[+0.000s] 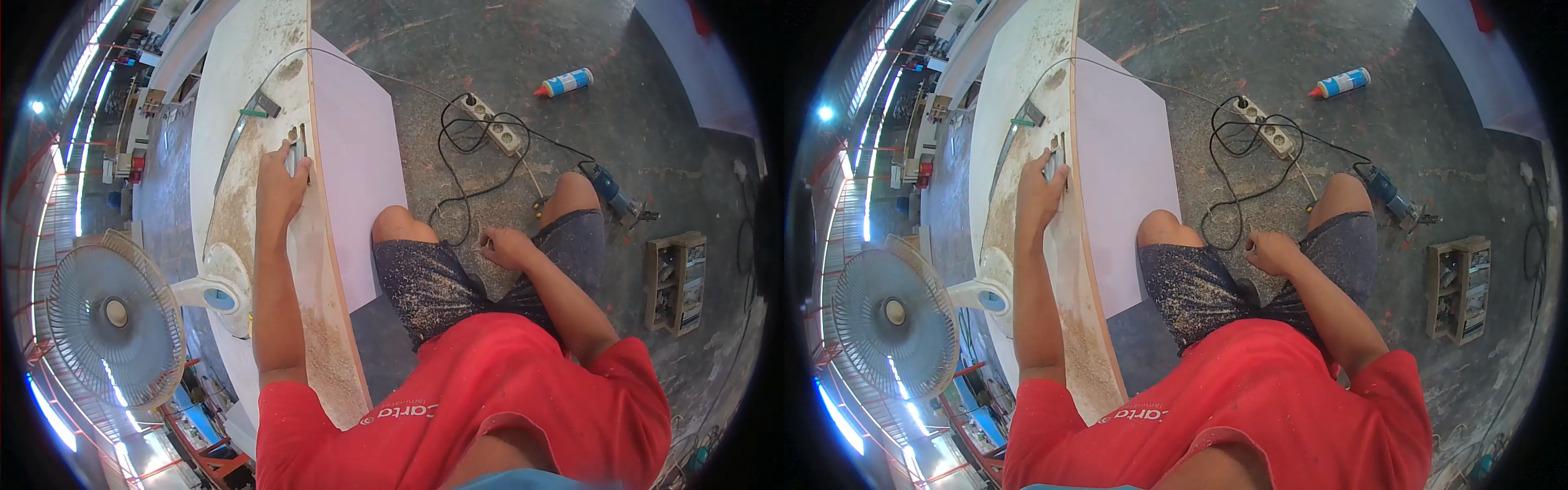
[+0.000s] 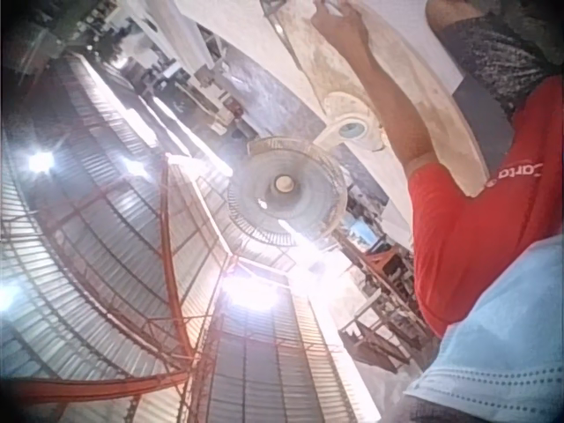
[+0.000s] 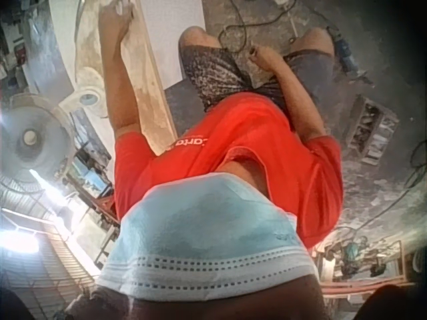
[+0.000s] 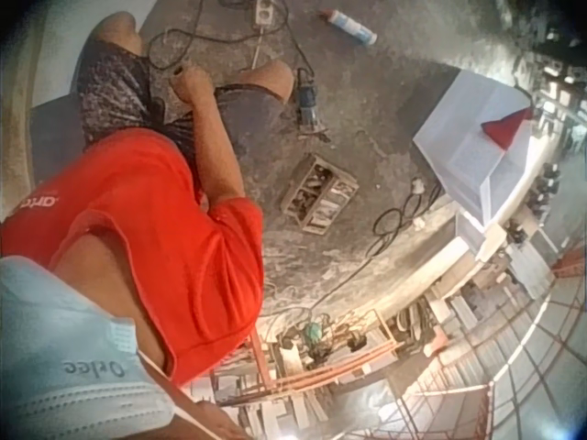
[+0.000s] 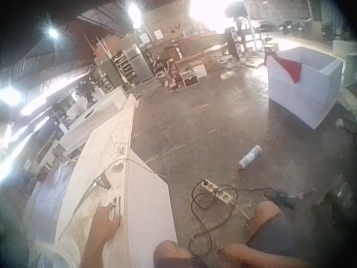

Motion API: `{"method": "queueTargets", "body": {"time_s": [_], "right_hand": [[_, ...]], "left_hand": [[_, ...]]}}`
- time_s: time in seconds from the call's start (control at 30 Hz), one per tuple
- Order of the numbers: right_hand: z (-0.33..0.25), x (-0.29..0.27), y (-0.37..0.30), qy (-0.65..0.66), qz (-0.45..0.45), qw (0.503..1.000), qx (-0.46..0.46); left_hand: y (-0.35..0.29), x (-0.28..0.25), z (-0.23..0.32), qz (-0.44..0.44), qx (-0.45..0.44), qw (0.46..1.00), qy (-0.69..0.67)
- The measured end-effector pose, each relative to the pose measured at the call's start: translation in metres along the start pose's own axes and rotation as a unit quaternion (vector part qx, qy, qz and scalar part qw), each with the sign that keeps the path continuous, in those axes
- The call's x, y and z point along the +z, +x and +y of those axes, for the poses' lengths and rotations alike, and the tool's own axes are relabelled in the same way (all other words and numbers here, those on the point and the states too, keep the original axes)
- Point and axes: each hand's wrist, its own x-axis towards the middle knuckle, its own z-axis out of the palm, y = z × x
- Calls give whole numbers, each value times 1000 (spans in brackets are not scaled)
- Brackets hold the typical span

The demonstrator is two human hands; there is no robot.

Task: The person uses a power trimmer to cut grooves into a piece of white wood, then uses pliers to remove small remaining wood pieces from the grooves.

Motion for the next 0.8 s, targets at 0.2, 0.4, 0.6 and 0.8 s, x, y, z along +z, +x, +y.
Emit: {"method": "queueTargets", "body": {"time_s": [0.2, 0.4, 0.6, 0.8], "right_hand": [[0, 1, 5, -11, -11, 1000, -2], [-16, -4, -1, 9, -20, 1000, -6], [-28, 8, -44, 91, -44, 992, 73], [-78, -3, -120, 64, -104, 985, 119]], "left_hand": [[-1, 1, 3, 7, 20, 1000, -6], [-7, 4, 0, 12, -5, 1000, -4], [-8, 9, 15, -6, -15, 999, -44], [-12, -2, 23, 10, -30, 998, -60]]}}
